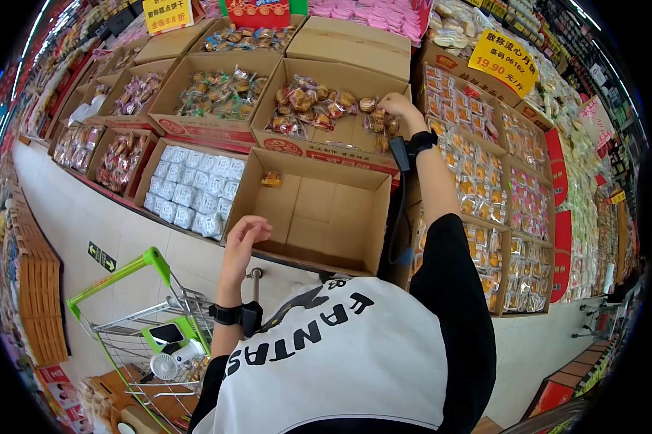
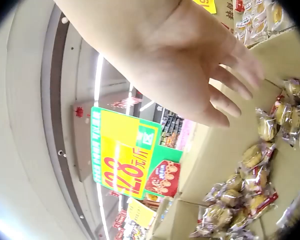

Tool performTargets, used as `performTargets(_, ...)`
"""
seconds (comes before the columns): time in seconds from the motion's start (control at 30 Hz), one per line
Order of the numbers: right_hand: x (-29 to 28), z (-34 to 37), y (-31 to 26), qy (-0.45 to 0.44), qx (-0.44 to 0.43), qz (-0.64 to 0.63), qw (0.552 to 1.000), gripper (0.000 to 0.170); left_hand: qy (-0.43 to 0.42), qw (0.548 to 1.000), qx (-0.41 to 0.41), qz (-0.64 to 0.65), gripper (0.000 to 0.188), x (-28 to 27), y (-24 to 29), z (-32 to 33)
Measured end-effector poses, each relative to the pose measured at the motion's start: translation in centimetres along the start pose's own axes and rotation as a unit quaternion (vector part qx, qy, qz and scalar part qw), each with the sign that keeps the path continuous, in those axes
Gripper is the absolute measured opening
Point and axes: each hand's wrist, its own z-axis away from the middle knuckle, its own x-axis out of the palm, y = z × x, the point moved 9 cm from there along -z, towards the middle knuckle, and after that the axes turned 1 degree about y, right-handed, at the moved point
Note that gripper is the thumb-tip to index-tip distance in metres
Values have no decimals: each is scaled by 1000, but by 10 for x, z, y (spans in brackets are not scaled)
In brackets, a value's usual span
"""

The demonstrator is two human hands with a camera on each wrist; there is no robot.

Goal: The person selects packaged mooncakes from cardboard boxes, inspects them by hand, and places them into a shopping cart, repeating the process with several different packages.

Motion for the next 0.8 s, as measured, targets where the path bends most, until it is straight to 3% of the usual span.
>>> performTargets(0.1, 8, -27, 9, 27, -48, 58, 997, 31, -1, 1000, -14, -2, 16, 2, -4, -11)
performTargets(0.17, 32, -66, 41, 25, -26, 117, 993, 33, -3, 1000, -26, 2, 16, 4, -6, -19)
performTargets(0.23, 41, -74, 51, 22, 3, 92, 996, 33, -7, 999, -34, -5, 16, 5, -9, -27)
performTargets(0.37, 71, -91, 71, -48, 31, 106, 993, 33, 8, 998, -57, 1, 15, 3, -11, -38)
performTargets(0.47, 93, -100, 94, -69, 114, 139, 981, 39, 10, 998, -69, 0, 15, 3, -16, -45)
performTargets(0.6, 90, -77, 76, -78, 132, 157, 976, 36, -3, 996, -83, 16, 16, 4, -27, -53)
performTargets(0.67, 76, -67, 67, -15, 145, 230, 962, 36, -1, 996, -88, 15, 16, 5, -27, -54)
performTargets(0.8, 71, -57, 57, -29, 128, 295, 946, 34, 2, 995, -93, 16, 15, 3, -29, -58)
